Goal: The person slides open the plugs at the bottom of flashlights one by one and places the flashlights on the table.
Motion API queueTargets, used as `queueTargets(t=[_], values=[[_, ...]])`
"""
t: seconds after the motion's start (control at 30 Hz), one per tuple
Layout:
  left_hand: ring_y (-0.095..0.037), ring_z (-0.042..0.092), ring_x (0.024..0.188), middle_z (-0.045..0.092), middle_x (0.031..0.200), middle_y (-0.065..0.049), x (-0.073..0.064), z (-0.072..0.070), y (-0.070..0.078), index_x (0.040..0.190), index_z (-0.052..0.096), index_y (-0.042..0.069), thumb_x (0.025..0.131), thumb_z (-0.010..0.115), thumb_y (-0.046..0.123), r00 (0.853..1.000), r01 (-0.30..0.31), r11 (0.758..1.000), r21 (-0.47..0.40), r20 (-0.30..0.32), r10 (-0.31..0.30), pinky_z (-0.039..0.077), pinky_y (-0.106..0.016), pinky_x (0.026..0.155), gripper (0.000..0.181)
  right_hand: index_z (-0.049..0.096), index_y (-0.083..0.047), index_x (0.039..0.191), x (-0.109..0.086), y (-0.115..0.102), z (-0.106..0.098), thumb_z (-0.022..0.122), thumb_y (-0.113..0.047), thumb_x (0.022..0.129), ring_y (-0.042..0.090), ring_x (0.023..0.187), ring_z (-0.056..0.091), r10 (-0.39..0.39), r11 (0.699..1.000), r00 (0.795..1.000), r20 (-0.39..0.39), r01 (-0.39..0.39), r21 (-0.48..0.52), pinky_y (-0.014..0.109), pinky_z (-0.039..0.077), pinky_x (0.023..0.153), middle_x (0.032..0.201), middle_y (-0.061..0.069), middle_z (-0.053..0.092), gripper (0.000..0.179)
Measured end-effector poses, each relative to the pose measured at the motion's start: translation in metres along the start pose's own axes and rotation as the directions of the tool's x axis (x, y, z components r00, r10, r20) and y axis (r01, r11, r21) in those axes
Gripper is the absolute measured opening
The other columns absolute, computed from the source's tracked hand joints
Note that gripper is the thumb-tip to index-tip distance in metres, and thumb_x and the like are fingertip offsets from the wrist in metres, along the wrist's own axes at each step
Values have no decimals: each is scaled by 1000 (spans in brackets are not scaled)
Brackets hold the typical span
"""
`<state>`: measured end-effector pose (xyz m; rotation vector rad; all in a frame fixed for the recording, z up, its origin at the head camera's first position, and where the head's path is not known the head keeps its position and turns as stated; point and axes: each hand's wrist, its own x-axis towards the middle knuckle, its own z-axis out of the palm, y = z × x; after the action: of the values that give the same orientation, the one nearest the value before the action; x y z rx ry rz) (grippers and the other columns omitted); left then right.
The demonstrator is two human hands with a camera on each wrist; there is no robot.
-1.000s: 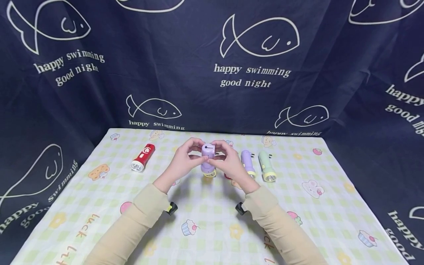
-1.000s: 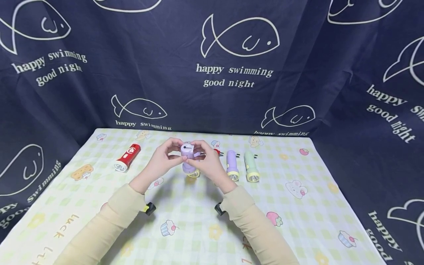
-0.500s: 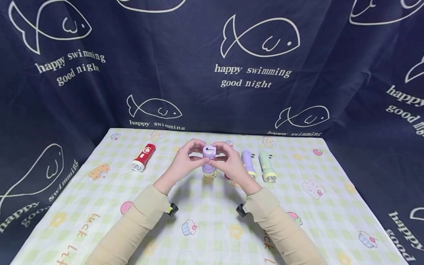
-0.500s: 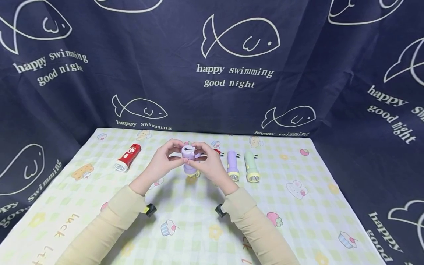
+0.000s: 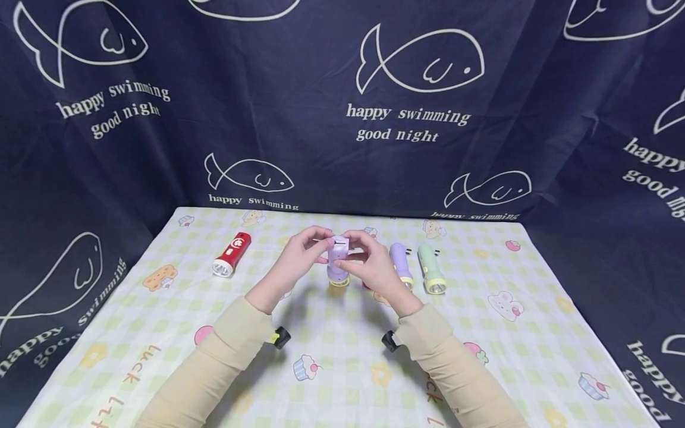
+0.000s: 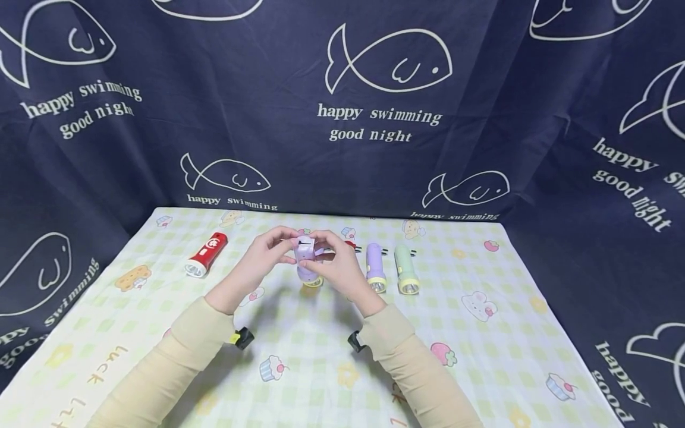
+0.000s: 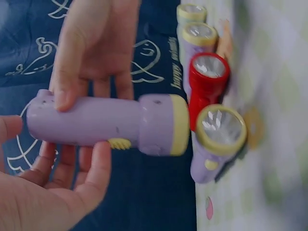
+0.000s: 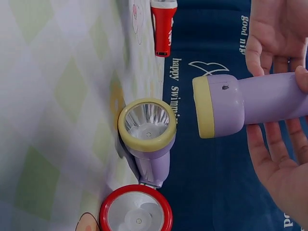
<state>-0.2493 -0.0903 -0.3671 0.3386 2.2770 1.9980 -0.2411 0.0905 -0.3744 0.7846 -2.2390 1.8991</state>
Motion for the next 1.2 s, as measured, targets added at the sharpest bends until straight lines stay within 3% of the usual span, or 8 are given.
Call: queueTargets(t=[0.13,0.3,0.63,0.83,1.2], values=[[-22,57,104,59,114,-12,1,1,5,115,59,1,93,56,21,996,93,994,-59,-1,-93,56,-35,83,29,54,7,115,-1,0,2,72,7,76,36,99,59,11,1000,1000,-3,-11,4,53,52,86,107,25,60,44],[-24,56,106,60,114,-13,2,-1,6,115,58,0,93,54,22,991,136,988,-72,14,-135,55,-38,86,31,55,7,115,-3,-1,3,73,7,76,28,97,60,25,1000,1000,-7,-25,-1,44,54,86,106,24,62,43],[-20,60,99,57,116,-13,2,0,8,106,60,-4,92,55,12,993,120,990,-69,12,-119,56,-38,81,21,56,6,114,-4,2,2,74,6,75,26,97,60,17,1000,1000,-2,-17,-22,47,53,87,106,23,62,43],[-22,58,103,53,126,-14,2,1,6,106,60,-5,91,57,12,994,113,991,-67,6,-112,57,-37,80,22,57,6,113,-5,3,2,74,7,75,13,94,61,5,1000,1000,-4,-5,-2,46,53,88,107,21,62,42],[-16,61,90,60,104,-10,2,2,7,106,62,-4,90,59,11,994,108,992,-57,-13,-109,57,-37,78,22,56,8,114,-4,1,2,73,8,75,15,95,60,20,1000,1000,-3,-20,11,46,52,89,109,24,62,42]])
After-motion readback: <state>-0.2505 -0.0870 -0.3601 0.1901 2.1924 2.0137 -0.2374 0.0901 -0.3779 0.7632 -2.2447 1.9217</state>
